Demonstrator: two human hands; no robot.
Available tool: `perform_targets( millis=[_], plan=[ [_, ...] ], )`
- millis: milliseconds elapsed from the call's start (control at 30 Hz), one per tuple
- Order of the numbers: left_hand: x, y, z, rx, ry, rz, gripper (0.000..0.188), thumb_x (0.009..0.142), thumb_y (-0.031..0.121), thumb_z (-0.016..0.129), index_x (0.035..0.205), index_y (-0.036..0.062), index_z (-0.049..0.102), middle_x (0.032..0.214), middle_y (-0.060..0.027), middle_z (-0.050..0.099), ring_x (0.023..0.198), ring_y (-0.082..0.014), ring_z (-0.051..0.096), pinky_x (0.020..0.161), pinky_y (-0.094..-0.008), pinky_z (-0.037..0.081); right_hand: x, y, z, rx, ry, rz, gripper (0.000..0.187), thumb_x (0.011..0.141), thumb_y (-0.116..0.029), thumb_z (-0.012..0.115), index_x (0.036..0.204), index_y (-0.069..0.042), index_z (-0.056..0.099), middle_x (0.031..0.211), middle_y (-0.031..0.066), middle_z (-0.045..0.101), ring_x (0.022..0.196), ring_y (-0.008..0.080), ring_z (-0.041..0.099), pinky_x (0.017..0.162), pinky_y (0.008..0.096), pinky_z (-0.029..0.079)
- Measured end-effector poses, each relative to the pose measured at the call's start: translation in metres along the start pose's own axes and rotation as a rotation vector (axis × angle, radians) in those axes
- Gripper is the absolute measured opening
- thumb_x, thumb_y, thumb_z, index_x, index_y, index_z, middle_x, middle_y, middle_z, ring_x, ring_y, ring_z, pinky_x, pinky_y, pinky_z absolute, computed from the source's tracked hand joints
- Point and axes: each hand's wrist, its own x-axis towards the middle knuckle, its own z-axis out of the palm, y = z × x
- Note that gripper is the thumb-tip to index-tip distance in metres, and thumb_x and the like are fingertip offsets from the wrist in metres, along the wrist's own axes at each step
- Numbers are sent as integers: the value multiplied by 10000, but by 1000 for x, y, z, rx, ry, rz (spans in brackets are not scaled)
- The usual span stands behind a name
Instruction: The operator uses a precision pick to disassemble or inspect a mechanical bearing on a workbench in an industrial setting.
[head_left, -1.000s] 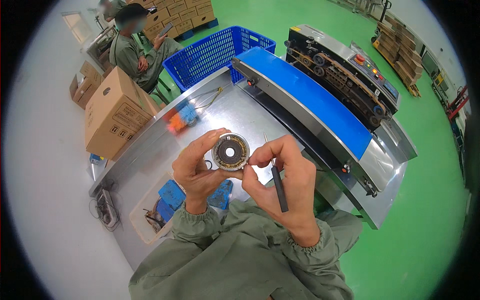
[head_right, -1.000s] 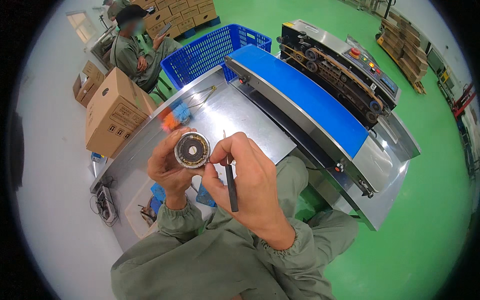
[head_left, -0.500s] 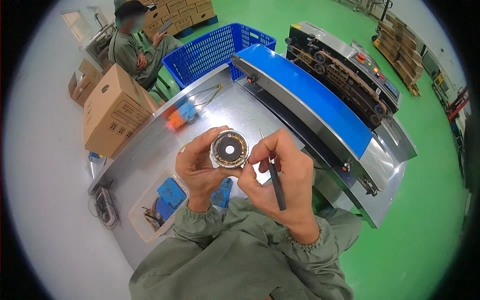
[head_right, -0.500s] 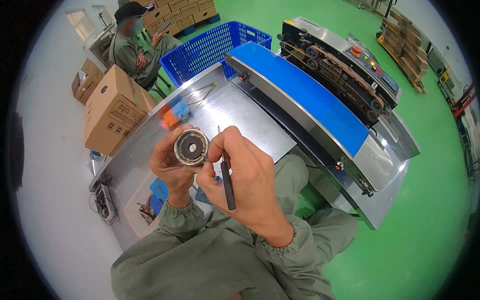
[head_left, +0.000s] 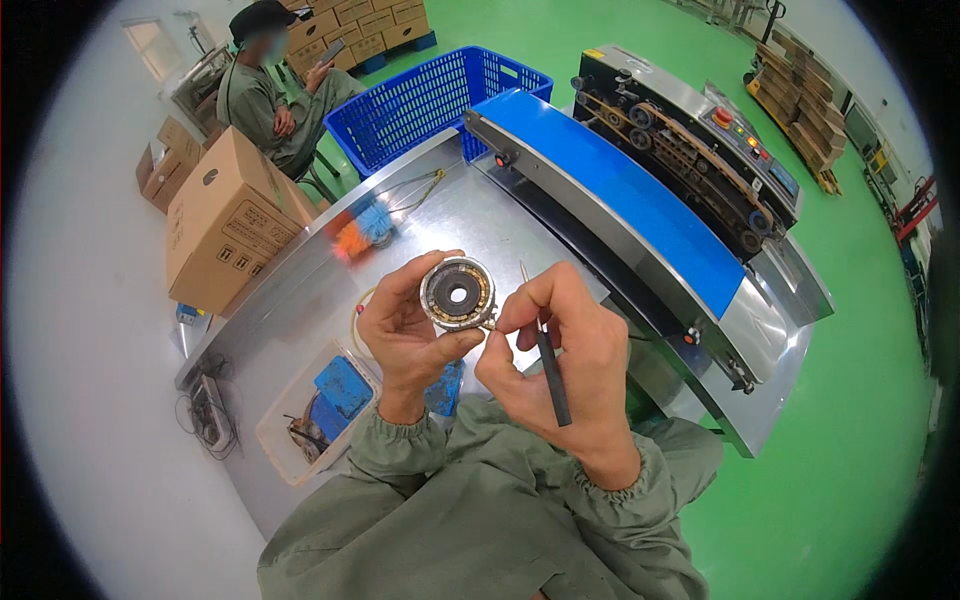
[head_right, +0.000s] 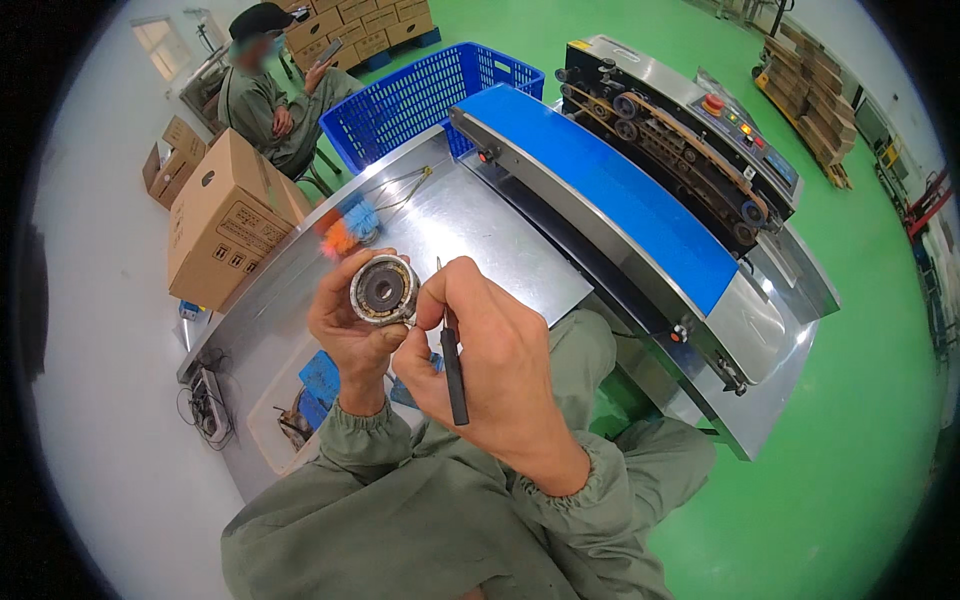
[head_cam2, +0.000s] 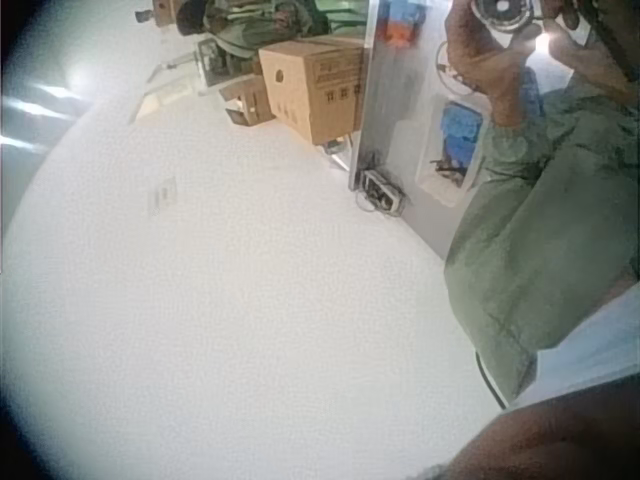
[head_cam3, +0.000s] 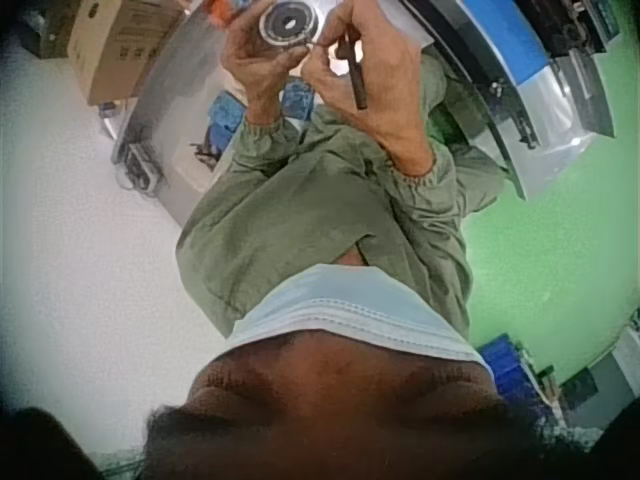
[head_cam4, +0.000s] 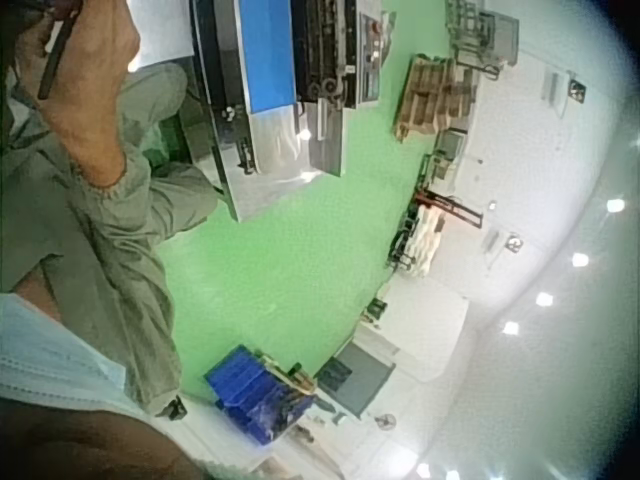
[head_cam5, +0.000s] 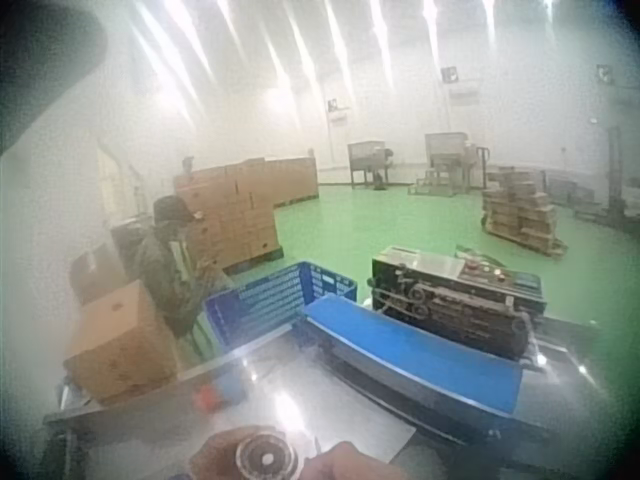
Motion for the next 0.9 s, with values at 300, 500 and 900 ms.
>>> perform_targets(
  millis=[300, 500, 900],
  plan=[
    [-2, 0, 2, -108, 90, -135, 773, 646, 163, 904, 1269, -80, 515, 1186, -198, 628, 1052, -216, 645, 914, -326, 538, -3, 7, -4, 33, 40, -11, 232, 676, 46, 674, 790, -40, 491, 707, 39, 597, 612, 85, 544, 574, 220, 447],
    [-1, -4, -18, -62, 165, -148, 775, 662, 239, 900, 1269, -68, 529, 1160, -164, 644, 1049, -205, 645, 925, -323, 530, -19, 99, 0, 181, 61, 222, 205, 672, -25, 678, 777, -46, 503, 677, 15, 567, 584, 93, 521, 552, 235, 412],
    [-17, 3, -41, 19, 227, -198, 766, 671, 235, 896, 1275, -64, 532, 1182, -168, 633, 1063, -211, 638, 938, -330, 522, -63, 252, 73, -420, -219, 540, 243, 711, -134, 683, 876, -98, 509, 733, 84, 636, 739, 322, 639, 656, 434, 473]
  ],
)
